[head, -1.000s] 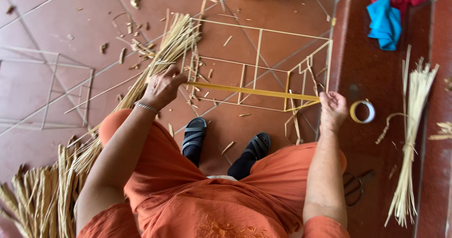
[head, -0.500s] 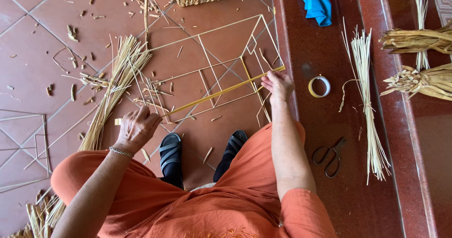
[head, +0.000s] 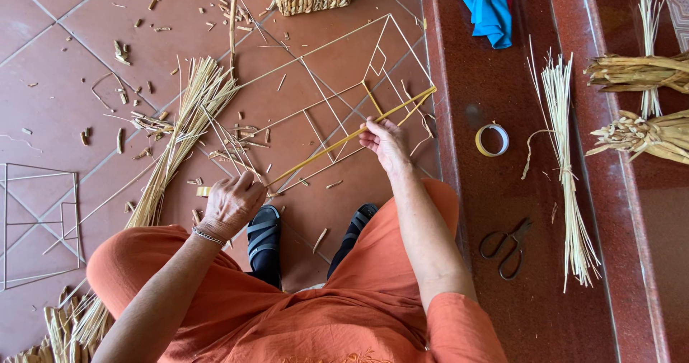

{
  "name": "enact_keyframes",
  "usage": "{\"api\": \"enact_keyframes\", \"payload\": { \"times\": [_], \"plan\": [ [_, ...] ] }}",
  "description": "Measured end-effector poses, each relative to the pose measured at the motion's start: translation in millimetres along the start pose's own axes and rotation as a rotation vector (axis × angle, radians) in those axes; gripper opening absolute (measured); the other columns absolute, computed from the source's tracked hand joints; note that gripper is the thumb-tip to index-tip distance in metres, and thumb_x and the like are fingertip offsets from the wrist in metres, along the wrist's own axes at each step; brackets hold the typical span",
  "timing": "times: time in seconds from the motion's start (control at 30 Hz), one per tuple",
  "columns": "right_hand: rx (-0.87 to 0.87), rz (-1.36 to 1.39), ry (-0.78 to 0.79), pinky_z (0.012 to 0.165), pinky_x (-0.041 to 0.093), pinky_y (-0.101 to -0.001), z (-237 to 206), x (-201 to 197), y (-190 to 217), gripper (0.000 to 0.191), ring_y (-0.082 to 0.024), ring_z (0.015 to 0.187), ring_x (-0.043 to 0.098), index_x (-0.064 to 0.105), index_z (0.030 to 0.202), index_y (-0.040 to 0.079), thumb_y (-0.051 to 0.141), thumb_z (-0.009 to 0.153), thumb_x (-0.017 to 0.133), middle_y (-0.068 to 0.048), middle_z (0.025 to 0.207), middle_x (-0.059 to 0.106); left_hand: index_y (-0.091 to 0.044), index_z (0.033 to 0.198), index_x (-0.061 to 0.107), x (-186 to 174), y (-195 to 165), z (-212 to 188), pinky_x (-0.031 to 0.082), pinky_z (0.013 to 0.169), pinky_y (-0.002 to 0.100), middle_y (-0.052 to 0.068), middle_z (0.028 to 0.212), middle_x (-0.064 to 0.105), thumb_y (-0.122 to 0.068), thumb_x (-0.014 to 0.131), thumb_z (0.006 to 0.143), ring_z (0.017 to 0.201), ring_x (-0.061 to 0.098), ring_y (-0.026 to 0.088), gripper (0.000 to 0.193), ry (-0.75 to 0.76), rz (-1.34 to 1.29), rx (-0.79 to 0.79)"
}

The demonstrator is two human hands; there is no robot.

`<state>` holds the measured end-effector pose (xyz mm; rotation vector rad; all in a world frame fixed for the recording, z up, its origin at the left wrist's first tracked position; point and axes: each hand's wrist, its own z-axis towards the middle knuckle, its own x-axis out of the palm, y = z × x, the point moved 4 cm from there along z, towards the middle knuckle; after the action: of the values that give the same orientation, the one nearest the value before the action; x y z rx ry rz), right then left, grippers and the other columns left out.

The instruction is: The person sits on the floor and assembles a rectangular basket frame from thin wooden strips. They use scissors to trim excess material and apply yellow tape to secure joints. The person repeatedly measures, cuts, and tapes the frame to reinforce its structure.

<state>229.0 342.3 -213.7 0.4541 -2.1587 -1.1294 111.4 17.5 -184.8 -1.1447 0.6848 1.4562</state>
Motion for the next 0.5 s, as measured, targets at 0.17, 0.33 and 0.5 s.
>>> {"api": "enact_keyframes", "payload": {
  "times": [0.17, 0.33, 0.5],
  "plan": [
    [0.023, -0.06, 0.064, 0.073, 0.062, -0.0289, 1, 5, -7, 0.013, -0.013, 0.077, 0.071, 0.071, 0.104, 0.008, 0.015, 0.093, 0.074, -0.007, 0.095, 0.076, -0.01, 0.082, 0.061, 4, -13, 5, 0.051, 0.053, 0.039, 0.007, 0.083, 0.055, -0.015, 0.073, 0.083, 0.063, 0.062, 0.023, 0.013, -0.035, -0.015, -0.021],
    [-0.034, -0.089, -0.148, 0.069, 0.058, -0.0273, 21, -13, 9, 0.012, -0.013, 0.074, 0.07, 0.069, 0.102, 0.011, 0.021, 0.096, 0.071, -0.01, 0.094, 0.079, -0.01, 0.084, 0.063, 5, -19, 6, 0.052, 0.057, 0.039, 0.007, 0.085, 0.055, -0.012, 0.072, 0.08, 0.067, 0.064, 0.023, 0.011, -0.006, -0.001, -0.011],
    [-0.107, -0.045, -0.216, 0.071, 0.056, -0.0285, 45, -45, 46, 0.016, -0.013, 0.077, 0.071, 0.07, 0.102, 0.011, 0.027, 0.099, 0.067, -0.008, 0.096, 0.08, -0.01, 0.084, 0.063, 5, -17, 3, 0.053, 0.059, 0.04, 0.008, 0.085, 0.054, -0.014, 0.073, 0.085, 0.067, 0.064, 0.024, 0.011, 0.04, -0.048, -0.029]
  ]
}}
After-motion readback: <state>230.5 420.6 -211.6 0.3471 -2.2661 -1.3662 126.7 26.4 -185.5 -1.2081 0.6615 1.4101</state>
